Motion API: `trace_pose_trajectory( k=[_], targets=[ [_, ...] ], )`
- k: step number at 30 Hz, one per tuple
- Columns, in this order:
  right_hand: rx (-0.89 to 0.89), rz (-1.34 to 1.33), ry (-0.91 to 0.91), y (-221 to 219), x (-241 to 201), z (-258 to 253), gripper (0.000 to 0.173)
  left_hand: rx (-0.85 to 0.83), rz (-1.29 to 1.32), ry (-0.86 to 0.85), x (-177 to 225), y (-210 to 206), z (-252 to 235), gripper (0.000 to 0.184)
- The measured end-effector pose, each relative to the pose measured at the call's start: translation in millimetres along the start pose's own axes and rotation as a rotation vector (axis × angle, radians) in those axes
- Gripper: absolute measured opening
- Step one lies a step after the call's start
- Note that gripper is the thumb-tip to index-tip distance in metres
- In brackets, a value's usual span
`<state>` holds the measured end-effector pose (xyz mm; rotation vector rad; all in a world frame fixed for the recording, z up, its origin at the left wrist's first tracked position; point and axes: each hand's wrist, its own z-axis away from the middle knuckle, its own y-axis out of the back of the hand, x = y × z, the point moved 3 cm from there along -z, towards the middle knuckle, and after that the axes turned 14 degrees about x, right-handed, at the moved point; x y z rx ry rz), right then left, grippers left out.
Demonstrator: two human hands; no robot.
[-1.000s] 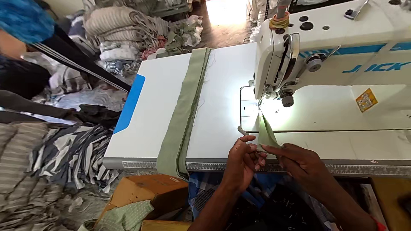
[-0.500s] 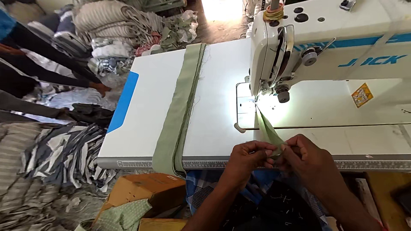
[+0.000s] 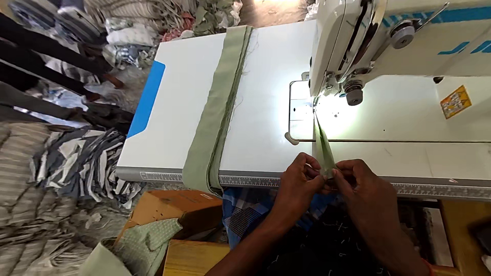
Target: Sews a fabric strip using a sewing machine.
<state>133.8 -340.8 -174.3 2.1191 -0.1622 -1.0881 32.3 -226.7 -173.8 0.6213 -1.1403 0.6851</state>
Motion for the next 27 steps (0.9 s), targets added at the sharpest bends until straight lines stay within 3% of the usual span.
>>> trace_pose_trajectory(
  k=[3,6,15,22,26,27],
  targets=[
    [0.073,-0.057,0.218,-5.3,-6.2,9.1,0.021,0.050,-0.048,-0.015,1.1,3.2,-5.8,0.044],
    [0.084,-0.094,0.269,-5.3,-7.3,10.8,0.022,0.032,-0.030,-0.004,8.5,10.5,-6.8,0.051],
    [0.092,-0.090,0.430,-4.7,0.3,-2.8,0.017,0.015,-0.055,0.004,14.1,14.4,7.8,0.044],
    [-0.061,-0.096,0.447,-7.8,2.0,-6.7,0.022,0.042,-0.081,0.026,15.8,17.1,6.1,0.052],
    [-0.022,-0.062,0.481,-14.8,4.0,-8.7,0.019,-0.034,-0.082,0.054,5.8,13.9,-13.5,0.028],
    [-0.017,-0.049,0.502,-15.4,3.4,-10.7,0.018,-0.075,-0.045,0.099,5.1,11.4,-29.6,0.029]
  ],
)
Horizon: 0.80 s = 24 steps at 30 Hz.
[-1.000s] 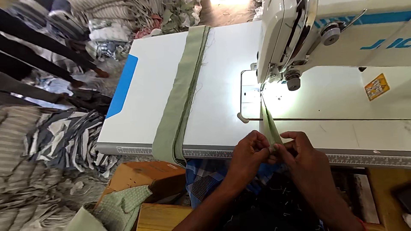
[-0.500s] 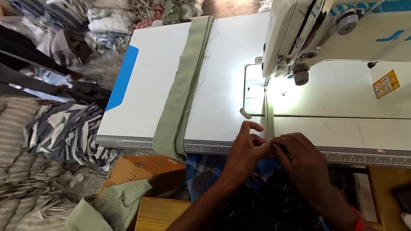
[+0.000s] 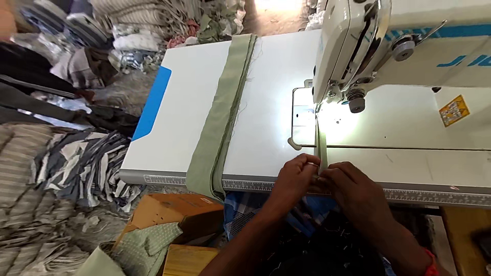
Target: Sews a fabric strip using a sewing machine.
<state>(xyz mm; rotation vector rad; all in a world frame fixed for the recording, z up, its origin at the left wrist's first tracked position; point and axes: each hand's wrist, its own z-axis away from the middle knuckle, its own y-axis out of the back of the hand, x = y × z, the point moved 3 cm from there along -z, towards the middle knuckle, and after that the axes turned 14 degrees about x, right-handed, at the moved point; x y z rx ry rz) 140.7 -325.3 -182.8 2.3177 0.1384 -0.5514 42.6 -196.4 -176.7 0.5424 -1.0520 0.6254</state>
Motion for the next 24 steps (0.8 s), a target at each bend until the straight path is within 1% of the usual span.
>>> trace_pose_trajectory(
  k=[2,3,4,5,6,7,8,9,10,11,12,13,14,19,22,24],
  targets=[
    [-0.002,0.019,0.046,4.8,-3.1,-7.5,0.021,-0.079,0.159,0.101,12.2,-2.9,-31.1,0.036],
    [-0.012,0.026,0.062,9.3,-6.3,-12.7,0.021,-0.094,0.256,0.135,19.3,-4.3,-45.7,0.034],
    [-0.030,0.044,0.072,13.9,-9.3,-17.6,0.022,-0.097,0.301,0.149,25.2,-5.6,-59.9,0.030],
    [-0.050,0.070,0.081,16.5,-10.9,-20.7,0.021,-0.073,0.243,0.123,29.7,-6.5,-73.1,0.028],
    [-0.069,0.097,0.085,15.0,-10.4,-20.2,0.021,-0.021,0.064,0.043,34.0,-6.7,-83.5,0.029],
    [-0.088,0.116,0.075,8.8,-7.8,-16.0,0.020,0.059,-0.207,-0.091,38.0,-6.1,-90.3,0.028],
    [-0.095,0.124,0.057,-0.2,-2.7,-9.9,0.020,0.147,-0.478,-0.252,42.1,-5.3,-91.8,0.028],
    [-0.090,0.122,0.027,-8.4,3.7,-4.7,0.021,0.237,-0.681,-0.425,42.9,-4.7,-90.8,0.029],
    [-0.083,0.127,-0.004,-13.3,9.2,-3.4,0.021,0.308,-0.779,-0.618,39.7,-4.4,-88.6,0.029],
    [-0.080,0.136,-0.030,-16.3,14.0,-5.5,0.021,0.341,-0.827,-0.814,32.8,-3.6,-88.1,0.028],
    [-0.084,0.146,-0.052,-18.4,18.0,-8.8,0.020,0.331,-0.838,-0.957,24.0,-2.6,-88.7,0.029],
    [-0.084,0.155,-0.069,-20.2,21.5,-12.9,0.020,0.314,-0.821,-1.059,15.4,-2.0,-89.8,0.028],
    [-0.079,0.160,-0.080,-22.2,25.5,-18.6,0.020,0.312,-0.805,-1.112,11.5,-1.7,-90.8,0.028],
    [-0.082,0.175,-0.081,-36.0,44.1,-46.3,0.020,0.346,-0.807,-1.103,10.2,-2.3,-89.4,0.024],
    [-0.076,0.198,-0.067,-42.7,52.4,-60.8,0.015,0.360,-0.801,-1.102,10.2,-1.5,-88.3,0.019],
    [-0.060,0.211,-0.037,-45.7,57.5,-68.2,0.012,0.376,-0.796,-1.090,11.1,-0.8,-87.2,0.024]
  ],
)
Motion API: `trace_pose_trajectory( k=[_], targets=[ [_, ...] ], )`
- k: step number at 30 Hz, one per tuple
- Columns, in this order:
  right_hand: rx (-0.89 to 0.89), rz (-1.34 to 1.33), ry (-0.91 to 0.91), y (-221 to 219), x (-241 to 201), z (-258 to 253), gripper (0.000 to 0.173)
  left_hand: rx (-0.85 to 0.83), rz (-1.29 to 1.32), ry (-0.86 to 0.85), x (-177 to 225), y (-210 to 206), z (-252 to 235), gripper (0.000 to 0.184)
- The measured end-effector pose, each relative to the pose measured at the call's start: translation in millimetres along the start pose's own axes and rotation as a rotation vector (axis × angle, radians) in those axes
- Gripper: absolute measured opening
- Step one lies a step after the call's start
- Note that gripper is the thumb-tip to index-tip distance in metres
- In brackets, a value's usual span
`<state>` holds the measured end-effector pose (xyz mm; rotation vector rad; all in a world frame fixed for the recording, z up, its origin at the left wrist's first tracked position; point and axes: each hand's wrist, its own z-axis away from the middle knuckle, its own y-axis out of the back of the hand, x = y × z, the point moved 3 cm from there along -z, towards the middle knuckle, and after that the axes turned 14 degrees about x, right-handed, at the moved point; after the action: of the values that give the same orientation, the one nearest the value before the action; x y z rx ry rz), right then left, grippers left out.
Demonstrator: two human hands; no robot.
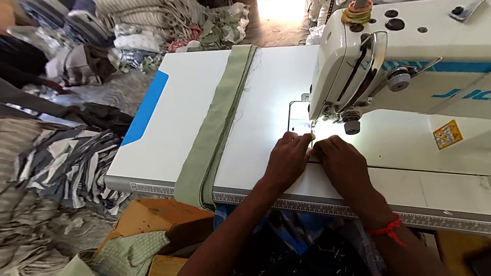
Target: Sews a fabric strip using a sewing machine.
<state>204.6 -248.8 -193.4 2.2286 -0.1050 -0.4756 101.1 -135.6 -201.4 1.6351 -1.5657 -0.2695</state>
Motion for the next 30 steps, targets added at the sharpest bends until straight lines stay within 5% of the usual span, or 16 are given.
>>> trace_pose_trajectory(
  k=[14,22,30],
  targets=[
    [0.005,0.046,-0.113,-13.0,5.1,-8.1,0.031,0.029,0.008,-0.008,1.3,0.8,1.6,0.023],
    [0.021,-0.056,-0.239,3.2,10.6,-17.7,0.025,0.009,-0.049,0.004,0.8,-1.3,2.6,0.022],
    [-0.066,-0.100,0.079,-21.4,55.7,-31.1,0.035,-0.017,-0.080,-0.005,1.0,-3.5,2.0,0.028]
  ],
)
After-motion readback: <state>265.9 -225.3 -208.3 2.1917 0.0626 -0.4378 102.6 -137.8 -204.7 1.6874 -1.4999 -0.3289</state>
